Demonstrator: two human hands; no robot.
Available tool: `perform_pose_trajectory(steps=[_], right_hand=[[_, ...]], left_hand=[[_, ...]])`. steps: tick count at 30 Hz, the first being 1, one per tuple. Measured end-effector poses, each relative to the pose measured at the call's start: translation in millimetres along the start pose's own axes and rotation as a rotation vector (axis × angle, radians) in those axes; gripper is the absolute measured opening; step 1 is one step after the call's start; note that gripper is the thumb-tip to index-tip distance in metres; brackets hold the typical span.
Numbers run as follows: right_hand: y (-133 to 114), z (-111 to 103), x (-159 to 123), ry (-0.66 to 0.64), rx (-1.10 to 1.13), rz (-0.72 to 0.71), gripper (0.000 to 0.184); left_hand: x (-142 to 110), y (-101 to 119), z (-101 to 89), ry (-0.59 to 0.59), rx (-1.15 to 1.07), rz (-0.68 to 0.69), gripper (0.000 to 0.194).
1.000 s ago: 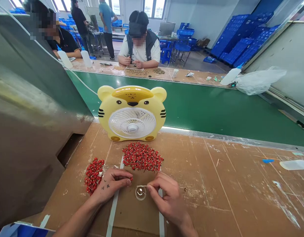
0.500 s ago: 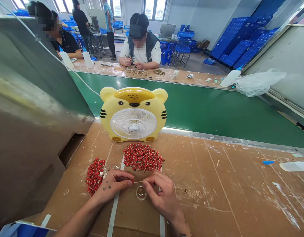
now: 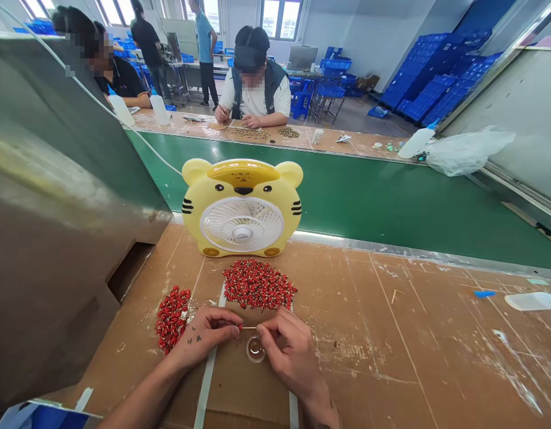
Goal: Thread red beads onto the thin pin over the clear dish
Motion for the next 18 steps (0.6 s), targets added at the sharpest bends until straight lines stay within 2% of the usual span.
perform_pose_trajectory(steps=[6,9,14,18], right_hand=[[5,-6,-4,-0.001,0.012,0.049,0.028],[6,-14,-6,-0.121,0.001,0.008,0.021],[3,-13,-11,-0.368,-0.109,-0.162,0.014],[3,-18,-10,-0.391,-0.141,-0.188,0.016]], left_hand=[[3,-6,-0.9,-0.015,-0.099,-0.017,0.016],[3,-7,-1.4,-0.005,-0.136,-0.018,0.017],[2,-4,-0.1,-0.006,-0.156,-0.025,0.018],[2,-1,-0.3,0.010,-0.158,-0.015,0.019]])
Point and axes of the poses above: each hand's wrist, its own x-axis towards the middle knuckle, its own z-axis out of the palm, y = z × x, the point moved 3 cm from there along x, towards the middle knuckle, and after that the axes turned 1 degree about -z, right-handed, at the moved point
